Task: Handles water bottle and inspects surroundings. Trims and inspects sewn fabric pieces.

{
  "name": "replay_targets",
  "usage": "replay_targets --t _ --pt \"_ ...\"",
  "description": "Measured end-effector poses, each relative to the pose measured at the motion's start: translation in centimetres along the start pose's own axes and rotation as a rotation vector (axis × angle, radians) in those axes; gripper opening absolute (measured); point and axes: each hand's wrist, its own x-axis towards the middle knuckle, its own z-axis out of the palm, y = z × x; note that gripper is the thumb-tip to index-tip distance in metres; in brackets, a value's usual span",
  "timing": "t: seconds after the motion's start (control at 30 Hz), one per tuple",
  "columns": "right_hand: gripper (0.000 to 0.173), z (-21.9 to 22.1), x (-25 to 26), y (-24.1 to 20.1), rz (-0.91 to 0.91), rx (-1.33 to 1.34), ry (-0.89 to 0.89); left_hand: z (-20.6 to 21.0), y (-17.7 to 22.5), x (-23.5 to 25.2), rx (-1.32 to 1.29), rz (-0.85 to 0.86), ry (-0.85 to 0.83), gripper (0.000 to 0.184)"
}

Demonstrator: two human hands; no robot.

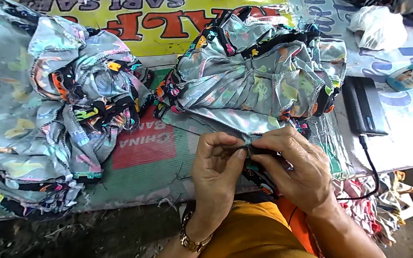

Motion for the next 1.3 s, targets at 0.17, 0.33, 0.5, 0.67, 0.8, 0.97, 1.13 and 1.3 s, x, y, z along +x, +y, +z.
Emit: replay_targets --t 0.17,0.33,0.5,0.67,0.8,0.97,1.13,1.3 --pt "0.011 -0.1 0.1 0.2 -0.012 0.0 -0.013 0.1 -0.1 -0.1 0.04 0.03 -0.002 0.027" --pt "0.01 -0.5 0.4 0.5 0.109 0.282 -0.075 0.0 0.0 0.1 0.069 0.016 -0.001 0.025" --pt "0.025 -0.4 0.7 0.6 0.145 0.42 -0.122 -0.1 -0.1 0.1 0.05 -0.006 -0.008 0.022" --pt "0.002 0.4 1.2 0.4 0.097 0.329 -0.008 -0.2 -0.2 0.2 0.036 -0.014 -0.019 0.02" --pt "0.016 -1.5 0.5 0.1 0.141 0.793 -0.163 -0.3 -0.2 0.2 0.038 -0.022 0.009 0.019" --pt "0.043 -2.1 -0.6 -0.8 -0.071 0.606 -0.24 -0.4 -0.2 0.3 0.028 -0.027 0.025 0.017" --pt "0.013 -0.1 -1.4 0.5 0.081 -0.083 -0.124 -0.2 0.3 0.4 0.068 -0.054 0.027 0.014" --pt "0.017 -1.8 -0.9 1.4 0.13 0.284 -0.085 -0.3 1.2 0.3 0.44 0.08 -0.149 0.023"
